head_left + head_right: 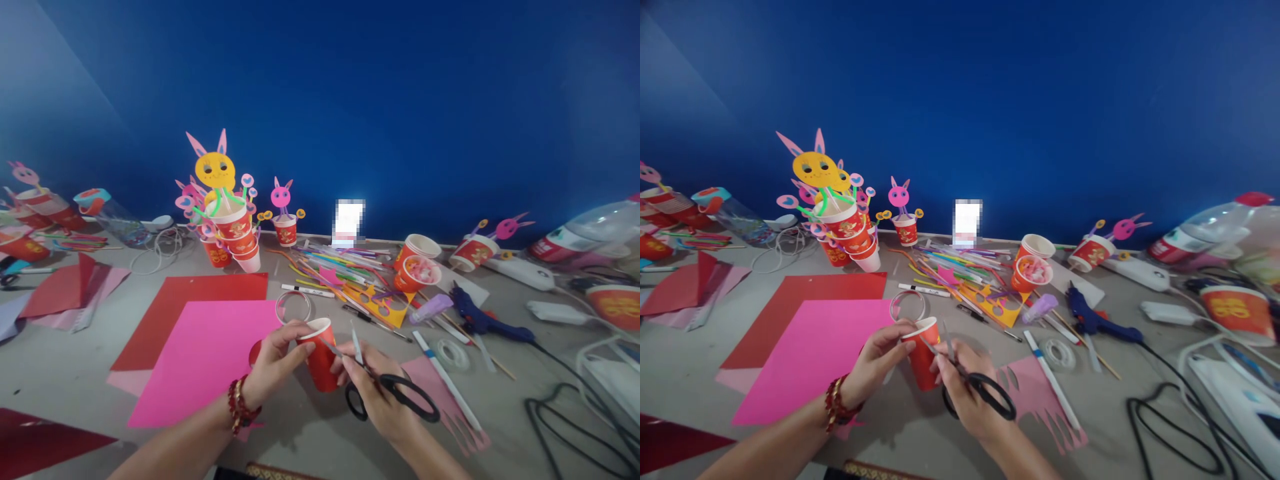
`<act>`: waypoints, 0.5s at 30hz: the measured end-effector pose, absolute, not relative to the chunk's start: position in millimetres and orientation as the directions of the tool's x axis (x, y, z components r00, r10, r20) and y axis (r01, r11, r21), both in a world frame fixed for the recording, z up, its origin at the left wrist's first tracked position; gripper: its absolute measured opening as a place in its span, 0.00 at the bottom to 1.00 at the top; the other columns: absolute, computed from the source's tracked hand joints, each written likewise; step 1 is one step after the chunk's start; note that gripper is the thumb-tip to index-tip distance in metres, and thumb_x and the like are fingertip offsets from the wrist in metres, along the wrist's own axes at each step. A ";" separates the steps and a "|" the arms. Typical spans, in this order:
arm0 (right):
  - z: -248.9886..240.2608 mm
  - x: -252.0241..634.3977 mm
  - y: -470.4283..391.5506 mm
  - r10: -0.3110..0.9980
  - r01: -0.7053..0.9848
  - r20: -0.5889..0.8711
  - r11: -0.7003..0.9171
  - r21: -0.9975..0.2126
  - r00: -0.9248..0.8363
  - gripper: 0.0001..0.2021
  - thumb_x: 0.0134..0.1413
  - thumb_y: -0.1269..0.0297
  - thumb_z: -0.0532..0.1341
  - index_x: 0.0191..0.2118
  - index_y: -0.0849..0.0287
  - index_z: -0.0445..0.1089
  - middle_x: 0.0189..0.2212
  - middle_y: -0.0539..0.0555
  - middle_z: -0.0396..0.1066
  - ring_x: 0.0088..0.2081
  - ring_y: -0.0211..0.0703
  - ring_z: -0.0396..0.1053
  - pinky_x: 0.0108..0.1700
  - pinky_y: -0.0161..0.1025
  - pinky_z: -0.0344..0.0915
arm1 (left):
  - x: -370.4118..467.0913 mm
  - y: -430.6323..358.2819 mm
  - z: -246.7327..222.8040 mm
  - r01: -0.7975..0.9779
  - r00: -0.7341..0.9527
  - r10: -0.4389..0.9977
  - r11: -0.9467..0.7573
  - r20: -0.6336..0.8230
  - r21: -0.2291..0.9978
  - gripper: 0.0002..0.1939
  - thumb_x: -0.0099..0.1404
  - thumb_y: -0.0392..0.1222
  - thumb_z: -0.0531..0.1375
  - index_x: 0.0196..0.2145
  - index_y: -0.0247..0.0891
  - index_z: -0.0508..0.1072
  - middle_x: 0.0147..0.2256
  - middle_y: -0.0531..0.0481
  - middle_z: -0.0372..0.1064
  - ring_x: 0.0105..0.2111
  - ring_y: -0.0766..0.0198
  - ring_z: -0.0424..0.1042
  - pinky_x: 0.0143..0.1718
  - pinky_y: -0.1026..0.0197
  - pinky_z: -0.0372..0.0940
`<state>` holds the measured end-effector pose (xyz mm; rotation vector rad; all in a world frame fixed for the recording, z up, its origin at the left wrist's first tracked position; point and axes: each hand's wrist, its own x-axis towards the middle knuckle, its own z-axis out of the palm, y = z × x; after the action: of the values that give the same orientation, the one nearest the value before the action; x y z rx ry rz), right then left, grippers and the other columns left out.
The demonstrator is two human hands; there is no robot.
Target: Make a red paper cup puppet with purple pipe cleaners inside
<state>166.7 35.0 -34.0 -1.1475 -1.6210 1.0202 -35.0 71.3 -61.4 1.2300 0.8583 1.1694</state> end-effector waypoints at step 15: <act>-33.3 167.6 35.4 0.958 0.291 0.212 0.262 -0.920 -0.193 0.10 0.68 0.61 0.55 0.38 0.55 0.73 0.27 0.51 0.77 0.27 0.42 0.75 0.32 0.37 0.69 | -38.0 71.6 -64.9 -0.167 0.244 0.960 -0.100 0.140 0.981 0.07 0.65 0.42 0.65 0.40 0.40 0.82 0.38 0.45 0.75 0.41 0.55 0.71 0.46 0.56 0.64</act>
<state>167.6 35.4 -33.3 -1.1665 -1.6670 0.9678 -38.0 71.6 -64.9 1.2929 0.8478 1.1706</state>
